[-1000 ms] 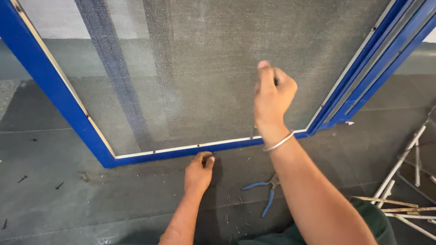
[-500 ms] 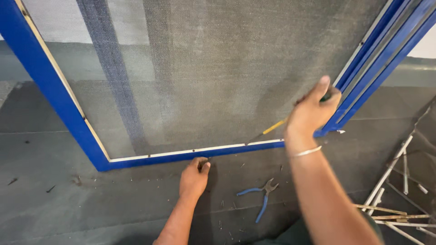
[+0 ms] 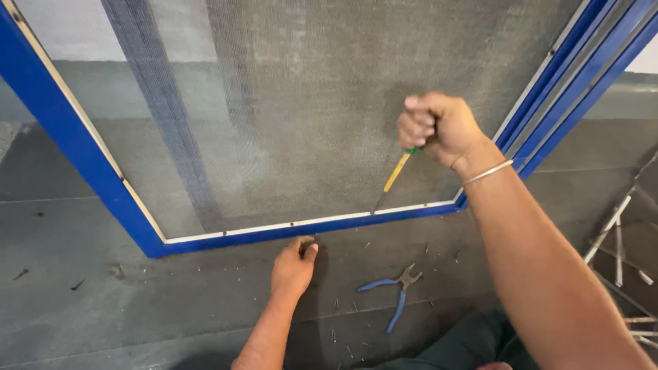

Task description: The person is assembling a window screen by securing a mesh to a blue frame. They use a screwdriver to drive nails into the frame along the bottom edge, working from right to left. The person is sitting on the floor during the process.

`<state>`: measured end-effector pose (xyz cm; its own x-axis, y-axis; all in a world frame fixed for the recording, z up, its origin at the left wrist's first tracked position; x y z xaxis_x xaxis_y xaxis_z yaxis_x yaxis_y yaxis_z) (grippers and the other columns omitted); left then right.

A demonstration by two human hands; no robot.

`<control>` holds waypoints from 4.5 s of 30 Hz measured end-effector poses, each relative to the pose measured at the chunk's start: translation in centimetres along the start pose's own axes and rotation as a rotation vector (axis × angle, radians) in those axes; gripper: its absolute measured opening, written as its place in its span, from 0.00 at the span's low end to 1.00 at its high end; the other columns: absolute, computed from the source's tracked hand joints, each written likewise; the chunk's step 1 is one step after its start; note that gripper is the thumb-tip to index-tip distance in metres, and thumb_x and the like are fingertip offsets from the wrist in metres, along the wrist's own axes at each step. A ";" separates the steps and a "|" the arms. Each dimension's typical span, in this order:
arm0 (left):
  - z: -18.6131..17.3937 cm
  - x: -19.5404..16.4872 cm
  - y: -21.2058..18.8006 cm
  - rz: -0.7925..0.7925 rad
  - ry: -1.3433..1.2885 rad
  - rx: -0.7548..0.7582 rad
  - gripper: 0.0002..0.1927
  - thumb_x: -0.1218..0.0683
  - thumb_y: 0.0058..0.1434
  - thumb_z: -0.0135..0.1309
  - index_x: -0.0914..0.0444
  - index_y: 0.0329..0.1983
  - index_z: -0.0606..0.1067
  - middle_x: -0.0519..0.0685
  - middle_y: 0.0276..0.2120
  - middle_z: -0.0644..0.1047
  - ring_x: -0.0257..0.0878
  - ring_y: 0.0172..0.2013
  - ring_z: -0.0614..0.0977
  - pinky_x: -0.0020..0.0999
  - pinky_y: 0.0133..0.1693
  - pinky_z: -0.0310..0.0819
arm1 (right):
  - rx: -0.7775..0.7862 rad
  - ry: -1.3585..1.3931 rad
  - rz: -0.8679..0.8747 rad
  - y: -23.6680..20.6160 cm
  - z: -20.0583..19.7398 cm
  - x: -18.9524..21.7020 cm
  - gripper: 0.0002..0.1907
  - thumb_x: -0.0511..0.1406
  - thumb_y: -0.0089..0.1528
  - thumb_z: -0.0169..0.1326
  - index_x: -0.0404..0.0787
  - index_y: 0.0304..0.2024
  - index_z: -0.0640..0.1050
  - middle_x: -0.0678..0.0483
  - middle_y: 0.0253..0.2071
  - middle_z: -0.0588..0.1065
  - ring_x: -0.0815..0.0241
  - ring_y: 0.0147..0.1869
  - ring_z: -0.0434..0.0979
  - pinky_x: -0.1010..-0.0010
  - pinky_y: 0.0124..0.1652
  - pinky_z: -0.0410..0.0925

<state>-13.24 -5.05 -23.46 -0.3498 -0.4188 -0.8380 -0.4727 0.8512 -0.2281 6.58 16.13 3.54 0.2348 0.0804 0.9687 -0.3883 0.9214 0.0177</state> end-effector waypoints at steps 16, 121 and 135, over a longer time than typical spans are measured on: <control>-0.9 -0.6 -0.1 0.031 -0.043 -0.041 0.16 0.47 0.61 0.56 0.56 0.50 0.80 0.53 0.44 0.83 0.49 0.47 0.84 0.41 0.49 0.76 | 0.012 0.119 -0.218 -1.9 2.0 -1.8 0.09 0.36 0.63 0.43 0.42 0.28 0.70 0.58 0.16 0.60 0.64 0.17 0.58 0.69 0.19 0.56; 3.7 -35.1 2.3 0.570 -0.758 0.531 0.18 0.55 0.64 0.56 0.58 0.17 0.68 0.41 0.14 0.64 0.30 0.15 0.61 0.31 0.19 0.51 | -0.553 0.098 0.087 -11.8 -22.8 -11.7 0.18 0.42 0.71 0.45 0.33 0.49 0.77 0.46 0.39 0.79 0.56 0.35 0.77 0.64 0.34 0.72; 7.3 -35.7 -0.1 0.683 -0.523 1.073 0.18 0.59 0.60 0.54 0.62 0.14 0.67 0.43 0.14 0.65 0.31 0.17 0.62 0.31 0.21 0.50 | -0.562 0.107 0.178 -10.2 -23.2 -13.3 0.18 0.42 0.71 0.46 0.34 0.49 0.77 0.47 0.39 0.79 0.59 0.34 0.77 0.66 0.35 0.72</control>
<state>5.23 12.12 2.83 0.1978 0.1416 -0.9700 0.6028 0.7627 0.2342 28.04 14.49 -15.28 0.3089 0.2631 0.9140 0.0937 0.9479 -0.3045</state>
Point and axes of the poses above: each hand's wrist, its own y-axis towards the middle knuckle, its own z-axis out of the palm, x = y × z, the point moved 8 cm from there along y, towards the middle knuckle
